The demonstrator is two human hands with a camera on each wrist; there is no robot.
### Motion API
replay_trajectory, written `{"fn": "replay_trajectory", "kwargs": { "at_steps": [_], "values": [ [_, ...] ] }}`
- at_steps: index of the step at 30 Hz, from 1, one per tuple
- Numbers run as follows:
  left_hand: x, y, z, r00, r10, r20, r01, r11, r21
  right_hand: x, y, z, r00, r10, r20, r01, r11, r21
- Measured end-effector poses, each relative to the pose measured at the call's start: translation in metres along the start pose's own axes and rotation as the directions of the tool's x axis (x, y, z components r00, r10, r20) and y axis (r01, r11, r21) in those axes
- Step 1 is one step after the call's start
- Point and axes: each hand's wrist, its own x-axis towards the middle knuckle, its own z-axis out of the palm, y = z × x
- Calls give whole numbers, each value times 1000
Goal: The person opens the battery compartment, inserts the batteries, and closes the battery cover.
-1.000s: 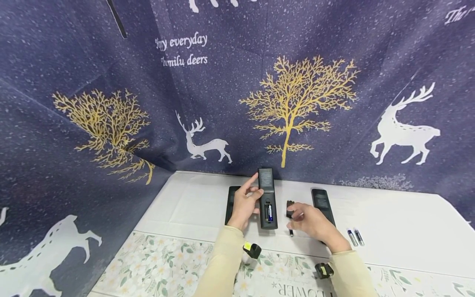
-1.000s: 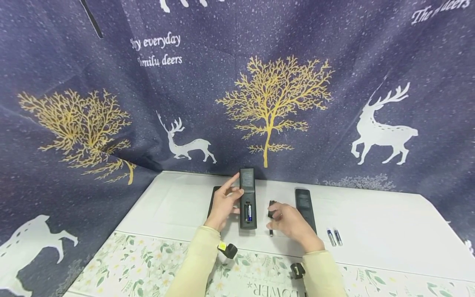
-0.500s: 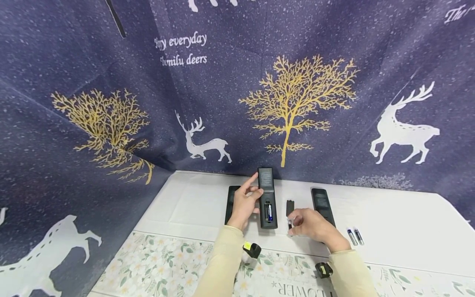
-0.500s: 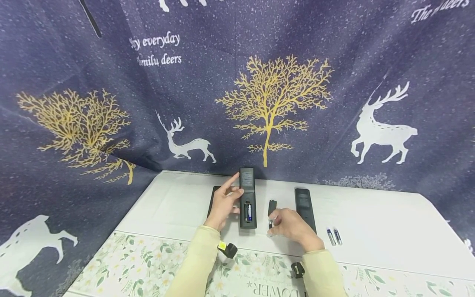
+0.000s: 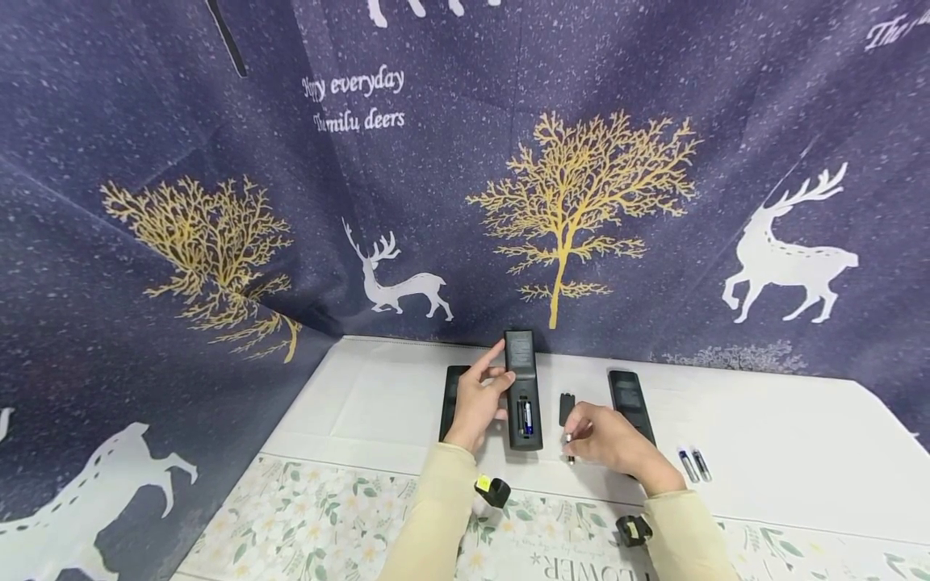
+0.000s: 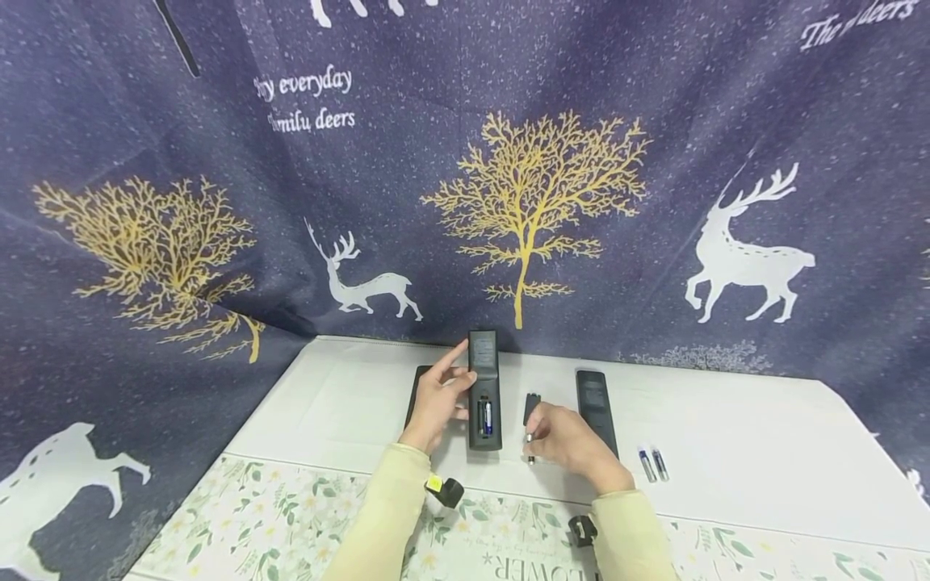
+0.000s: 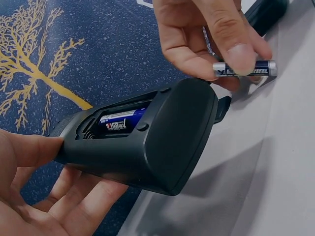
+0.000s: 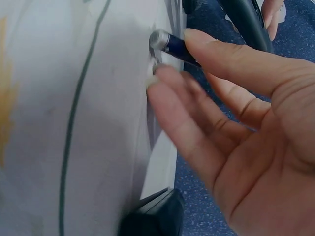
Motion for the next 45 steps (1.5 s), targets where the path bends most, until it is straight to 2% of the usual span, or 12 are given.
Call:
{"fn": "replay_trajectory", "kwargs": {
  "at_steps": [3,10,15,20,25,33,36,45],
  "values": [
    [-1,0,0,1000,-7,2,7,1000,-4,0,2,2,1000,-19,-5,19,999,42],
    [-1,1,1,1000,-10,0,10,1000,-11,2,2,5,1000,16,1,-16,978,209],
    [0,1,0,1000,-3,0,3,1000,-5,4,-1,5,995,88,-39,-78,973,216],
    [-1,1,0,1000,-4,3,4,1000,-9,5,-7,2,990,117,-80,-96,971,220],
    [-1,-1,2,1000,1,3,-1,1000,-11,5,-17,0,984,105,-142,-71,973,221],
    [-1,0,3,1000,9,2,-9,1000,5,8,-31,6,980,5,-199,52,958,283],
    [-2,0,4,1000,6,4,-6,1000,4,10,-34,11,972,-14,-234,84,952,294],
    [-1,1,6,1000,2,17,-2,1000,3,13,-43,27,935,-2,-354,91,968,233]
  ]
}}
